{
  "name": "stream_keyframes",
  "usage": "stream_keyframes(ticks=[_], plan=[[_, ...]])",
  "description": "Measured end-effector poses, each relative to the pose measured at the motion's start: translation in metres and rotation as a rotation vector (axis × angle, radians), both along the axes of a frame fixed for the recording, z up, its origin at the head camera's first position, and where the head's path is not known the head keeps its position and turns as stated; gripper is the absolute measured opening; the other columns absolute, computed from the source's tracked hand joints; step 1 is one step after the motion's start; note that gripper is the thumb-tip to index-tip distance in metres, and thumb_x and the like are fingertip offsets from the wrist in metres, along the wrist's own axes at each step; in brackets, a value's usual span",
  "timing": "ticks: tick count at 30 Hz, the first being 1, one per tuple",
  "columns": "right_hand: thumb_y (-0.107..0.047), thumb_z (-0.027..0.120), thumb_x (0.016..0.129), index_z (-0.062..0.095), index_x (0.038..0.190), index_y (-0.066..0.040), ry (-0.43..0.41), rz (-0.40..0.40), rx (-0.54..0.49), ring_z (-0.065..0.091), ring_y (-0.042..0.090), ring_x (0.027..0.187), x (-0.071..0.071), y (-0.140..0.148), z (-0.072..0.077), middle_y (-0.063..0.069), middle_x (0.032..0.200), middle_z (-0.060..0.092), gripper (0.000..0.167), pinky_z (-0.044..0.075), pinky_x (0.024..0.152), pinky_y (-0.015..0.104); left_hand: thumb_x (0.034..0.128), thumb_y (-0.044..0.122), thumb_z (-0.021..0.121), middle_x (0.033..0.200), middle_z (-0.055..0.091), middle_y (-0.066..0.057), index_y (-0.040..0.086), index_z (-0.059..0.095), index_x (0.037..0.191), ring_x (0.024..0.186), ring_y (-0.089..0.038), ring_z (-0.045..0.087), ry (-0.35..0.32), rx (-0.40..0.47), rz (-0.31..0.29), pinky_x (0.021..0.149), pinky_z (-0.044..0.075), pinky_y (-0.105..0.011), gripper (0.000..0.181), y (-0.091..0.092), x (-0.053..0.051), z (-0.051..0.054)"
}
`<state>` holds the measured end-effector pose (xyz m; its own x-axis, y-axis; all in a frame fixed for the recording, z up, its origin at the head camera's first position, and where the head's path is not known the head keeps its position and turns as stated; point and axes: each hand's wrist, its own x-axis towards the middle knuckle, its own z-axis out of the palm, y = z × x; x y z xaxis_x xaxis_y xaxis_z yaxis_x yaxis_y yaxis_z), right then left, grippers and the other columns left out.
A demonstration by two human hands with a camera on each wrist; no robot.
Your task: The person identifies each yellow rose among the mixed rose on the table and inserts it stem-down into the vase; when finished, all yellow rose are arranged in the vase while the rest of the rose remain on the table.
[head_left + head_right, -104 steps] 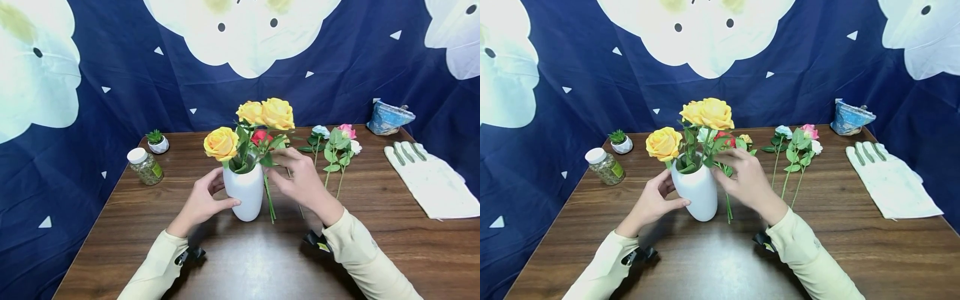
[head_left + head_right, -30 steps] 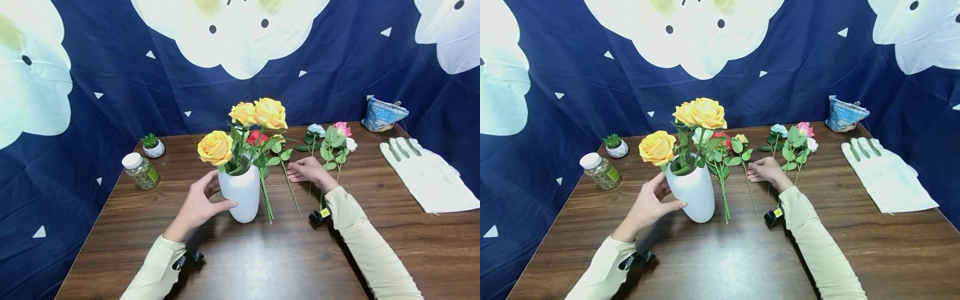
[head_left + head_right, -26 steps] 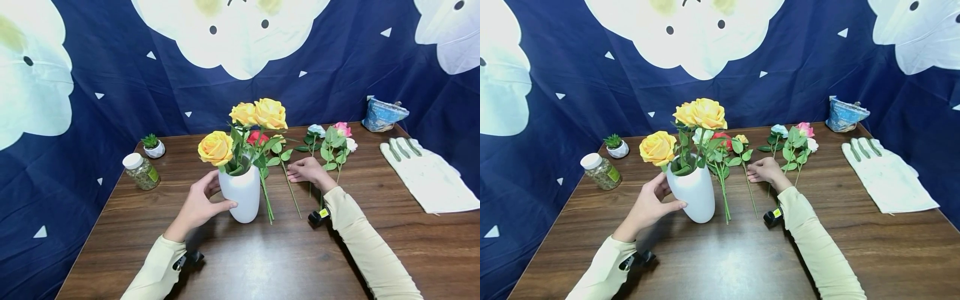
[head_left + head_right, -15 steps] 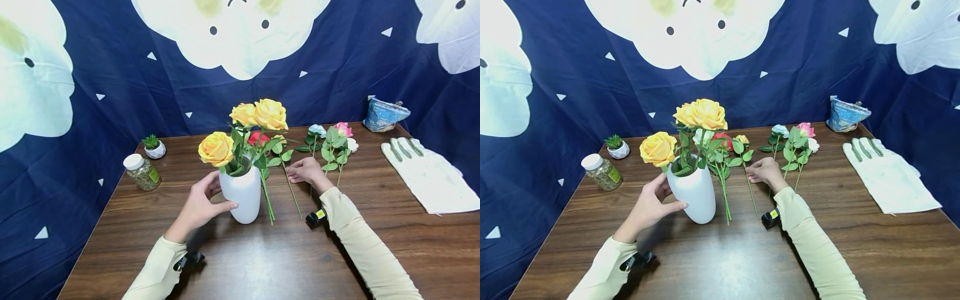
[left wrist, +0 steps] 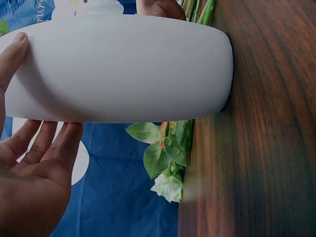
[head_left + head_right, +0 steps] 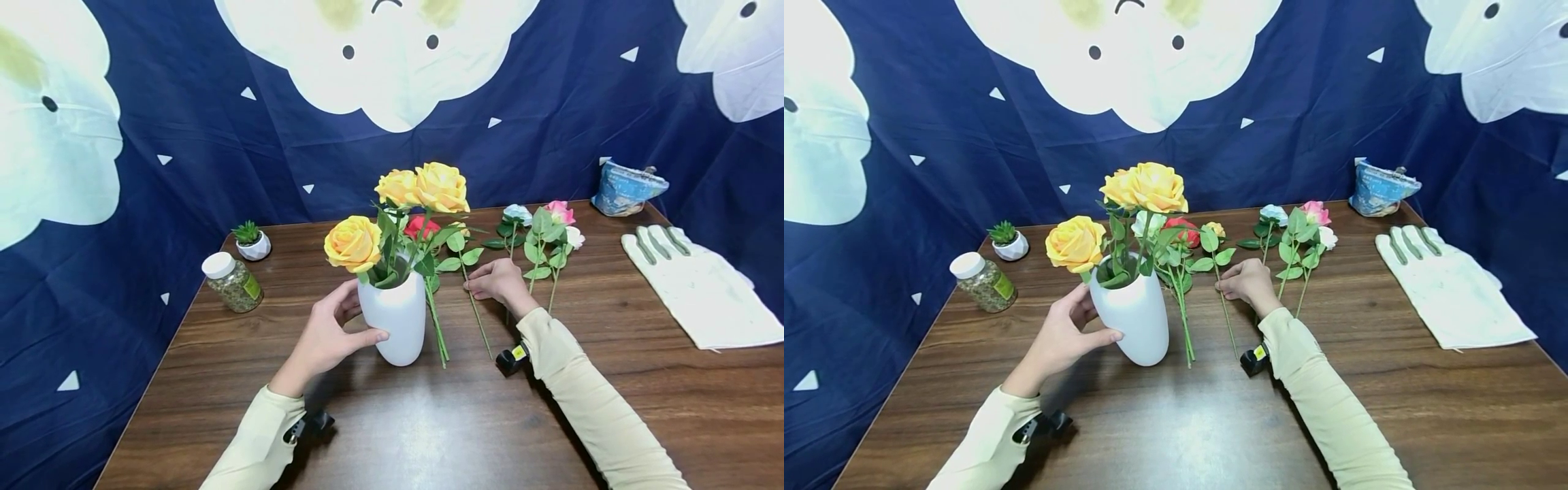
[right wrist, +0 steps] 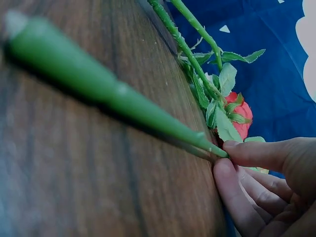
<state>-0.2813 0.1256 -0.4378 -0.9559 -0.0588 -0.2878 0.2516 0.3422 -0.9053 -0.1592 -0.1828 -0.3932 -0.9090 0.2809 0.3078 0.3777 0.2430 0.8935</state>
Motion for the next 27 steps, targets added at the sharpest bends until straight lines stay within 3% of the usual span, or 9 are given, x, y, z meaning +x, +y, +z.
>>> stream_keyframes(ticks=[8, 27], plan=[[0.006, 0.071, 0.093, 0.065, 0.122, 0.018, -0.022, 0.002, -0.046, 0.069, 0.006, 0.062, 0.002, 0.0, 0.001, 0.012, 0.086, 0.078, 0.032, 0.062, 0.063, 0.022, 0.0748, -0.005, 0.089, 0.132, 0.068, -0.018, -0.001, 0.055, 0.142, 0.118, -0.016, 0.067, -0.001, 0.004, -0.002, 0.104, 0.055, -0.033, 0.076, 0.0, 0.0, 0.0], [0.007, 0.061, 0.099, 0.055, 0.13, 0.022, -0.026, 0.044, -0.131, 0.067, 0.003, 0.063, 0.001, 0.011, 0.002, 0.0, 0.075, 0.071, 0.036, 0.06, 0.062, 0.016, 0.0751, -0.005, 0.089, 0.133, 0.067, -0.018, -0.001, 0.055, 0.143, 0.118, -0.014, 0.067, 0.005, 0.004, -0.003, 0.104, 0.054, -0.033, 0.076, 0.0, 0.0, -0.001]])
